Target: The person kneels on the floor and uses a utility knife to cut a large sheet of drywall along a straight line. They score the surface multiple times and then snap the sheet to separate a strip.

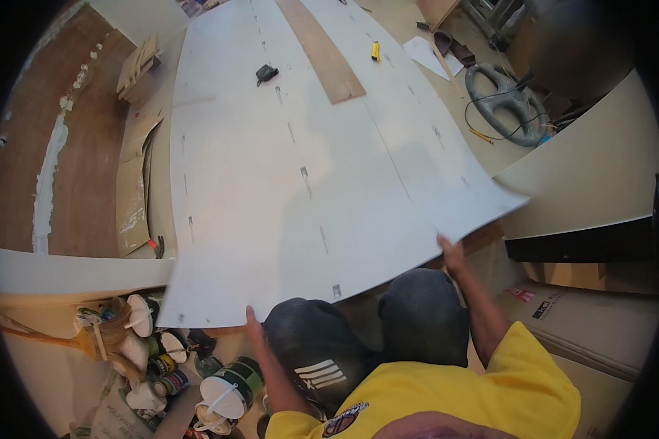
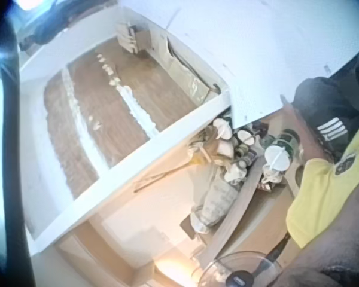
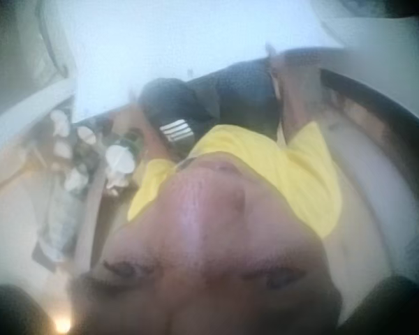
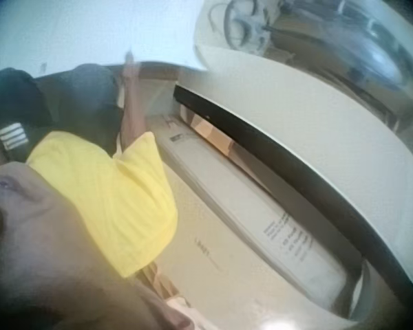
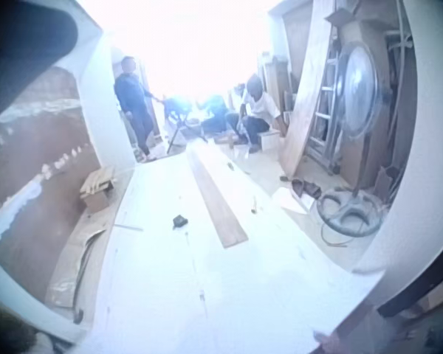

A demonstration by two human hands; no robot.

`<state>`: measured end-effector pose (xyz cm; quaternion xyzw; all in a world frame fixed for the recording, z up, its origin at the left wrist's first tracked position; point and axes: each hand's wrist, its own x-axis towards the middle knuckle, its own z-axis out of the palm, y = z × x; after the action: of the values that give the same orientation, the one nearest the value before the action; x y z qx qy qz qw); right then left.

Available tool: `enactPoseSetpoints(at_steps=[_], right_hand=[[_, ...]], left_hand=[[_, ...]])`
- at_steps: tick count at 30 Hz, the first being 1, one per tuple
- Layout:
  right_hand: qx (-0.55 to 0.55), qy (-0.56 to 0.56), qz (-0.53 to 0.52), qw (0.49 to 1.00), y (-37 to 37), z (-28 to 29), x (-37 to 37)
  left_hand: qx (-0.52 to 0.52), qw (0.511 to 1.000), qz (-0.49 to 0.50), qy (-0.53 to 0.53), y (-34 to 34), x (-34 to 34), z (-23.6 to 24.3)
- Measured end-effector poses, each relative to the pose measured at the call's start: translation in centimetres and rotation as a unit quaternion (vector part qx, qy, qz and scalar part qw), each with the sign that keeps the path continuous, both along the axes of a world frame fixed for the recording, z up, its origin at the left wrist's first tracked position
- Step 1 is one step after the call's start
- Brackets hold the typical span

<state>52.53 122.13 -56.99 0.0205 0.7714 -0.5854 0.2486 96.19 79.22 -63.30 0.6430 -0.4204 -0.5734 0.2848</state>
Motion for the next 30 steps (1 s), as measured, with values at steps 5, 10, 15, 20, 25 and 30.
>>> enactPoseSetpoints(at_steps=[5,10,15,20,25,30], right_hand=[[0.168,-0.113,0.015,0.979,6.3,-5.2,11.1],[0.222,-0.190,0.027,0.956,10.3,-7.5,14.5],[0.240,-0.208,0.035,0.947,11.0,-7.0,14.0],[0.248,-0.212,0.041,0.944,10.8,-6.3,13.4],[0.257,-0.219,0.046,0.940,10.9,-6.4,12.8],[0.269,-0.225,0.055,0.935,10.8,-6.9,13.1]], left_hand=[[0.140,0.980,0.128,0.053,2.9,3.5,-2.4],[0.166,0.972,0.161,0.033,7.2,3.2,-1.9],[0.187,0.965,0.181,0.028,8.8,2.9,-1.2],[0.192,0.961,0.197,0.016,10.4,3.4,-0.6],[0.211,0.951,0.225,0.006,12.3,4.6,-0.2],[0.220,0.946,0.238,-0.014,13.7,5.6,-0.3]])
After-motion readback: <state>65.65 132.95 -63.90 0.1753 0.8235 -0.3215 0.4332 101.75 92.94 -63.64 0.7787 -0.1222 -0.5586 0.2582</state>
